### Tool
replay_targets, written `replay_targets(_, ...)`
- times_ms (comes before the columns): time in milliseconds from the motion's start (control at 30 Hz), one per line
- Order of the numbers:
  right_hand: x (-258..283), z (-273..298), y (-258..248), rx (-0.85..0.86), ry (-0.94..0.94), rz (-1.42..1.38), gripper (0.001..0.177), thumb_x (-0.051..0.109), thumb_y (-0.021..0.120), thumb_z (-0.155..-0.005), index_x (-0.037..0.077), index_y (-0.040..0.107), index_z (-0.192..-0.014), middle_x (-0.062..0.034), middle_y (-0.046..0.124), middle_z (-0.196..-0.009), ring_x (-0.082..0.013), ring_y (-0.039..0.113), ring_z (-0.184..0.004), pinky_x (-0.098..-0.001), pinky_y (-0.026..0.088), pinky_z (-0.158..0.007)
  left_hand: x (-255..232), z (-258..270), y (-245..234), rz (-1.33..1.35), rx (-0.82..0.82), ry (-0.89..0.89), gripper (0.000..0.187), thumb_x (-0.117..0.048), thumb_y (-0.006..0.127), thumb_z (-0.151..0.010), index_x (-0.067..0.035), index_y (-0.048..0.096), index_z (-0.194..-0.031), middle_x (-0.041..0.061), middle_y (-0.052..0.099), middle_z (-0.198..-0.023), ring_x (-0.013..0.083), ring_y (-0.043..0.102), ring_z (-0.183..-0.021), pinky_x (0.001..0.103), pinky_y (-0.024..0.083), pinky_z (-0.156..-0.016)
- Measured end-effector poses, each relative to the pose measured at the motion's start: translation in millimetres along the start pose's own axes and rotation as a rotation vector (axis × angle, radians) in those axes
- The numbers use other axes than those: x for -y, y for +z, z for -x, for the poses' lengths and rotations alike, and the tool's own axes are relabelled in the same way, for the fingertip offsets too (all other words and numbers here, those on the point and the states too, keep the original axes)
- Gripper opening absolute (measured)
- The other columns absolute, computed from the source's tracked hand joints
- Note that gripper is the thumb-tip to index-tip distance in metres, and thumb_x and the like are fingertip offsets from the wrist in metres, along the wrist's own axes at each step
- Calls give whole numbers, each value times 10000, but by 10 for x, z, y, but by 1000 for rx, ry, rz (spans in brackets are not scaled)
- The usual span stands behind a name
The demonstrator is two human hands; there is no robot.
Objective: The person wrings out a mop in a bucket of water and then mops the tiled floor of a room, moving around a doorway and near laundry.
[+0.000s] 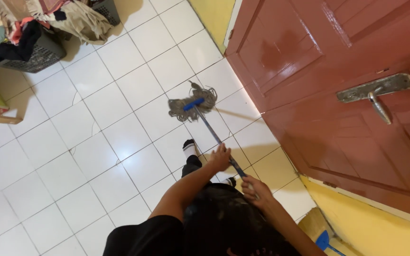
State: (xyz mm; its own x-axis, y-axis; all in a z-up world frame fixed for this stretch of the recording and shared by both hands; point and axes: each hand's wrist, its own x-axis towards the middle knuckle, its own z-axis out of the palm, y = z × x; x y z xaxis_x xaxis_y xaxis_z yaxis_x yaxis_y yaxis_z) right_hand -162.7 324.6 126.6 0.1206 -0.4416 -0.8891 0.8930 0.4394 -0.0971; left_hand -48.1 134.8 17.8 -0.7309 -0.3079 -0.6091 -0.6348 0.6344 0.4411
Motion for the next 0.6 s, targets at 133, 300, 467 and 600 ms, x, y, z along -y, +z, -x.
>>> replay_targets(133, 21, -595, 514, 14, -14, -69, 118, 140, 576, -993, 123, 460, -989, -46, 543, -720, -95, 356, -450, -238, 263, -380, 441, -97, -357, 4, -34, -194, 758, -315, 615, -994, -129, 235, -1622, 159, 80, -1727, 383, 124, -1580, 613, 281, -1203)
replay_targets(300, 160, -767, 1047, 7, -73, -32, 103, 127, 574, -980, 121, 498, -1050, -48, 546, -769, -86, 372, -476, -226, 261, -387, 864, -248, -627, -156, -187, -266, 579, -233, 588, -996, -168, 380, -1533, 151, 114, -1725, 319, 121, -1595, 583, 275, -1205)
replay_targets(467, 313, -288, 745, 26, -47, -37, 116, 120, 576, -1007, 111, 473, -1057, -45, 536, -801, -58, 351, -484, -197, 244, -383, 539, -346, -391, -189, -63, -87, 565, -329, 612, -1019, -123, 451, -1520, 202, 328, -1654, 337, 252, -1579, 605, 332, -1192)
replay_targets(600, 228, 471, 332, -90, 4, -9, 183, 123, 569, -989, 115, 477, -1147, -30, 521, -781, -43, 332, -472, -192, 216, -357, -97, -219, -43, -182, 16, 49, 746, -556, 661, -922, -123, 430, -1484, 284, 352, -1567, 431, 250, -1492, 629, 345, -1116)
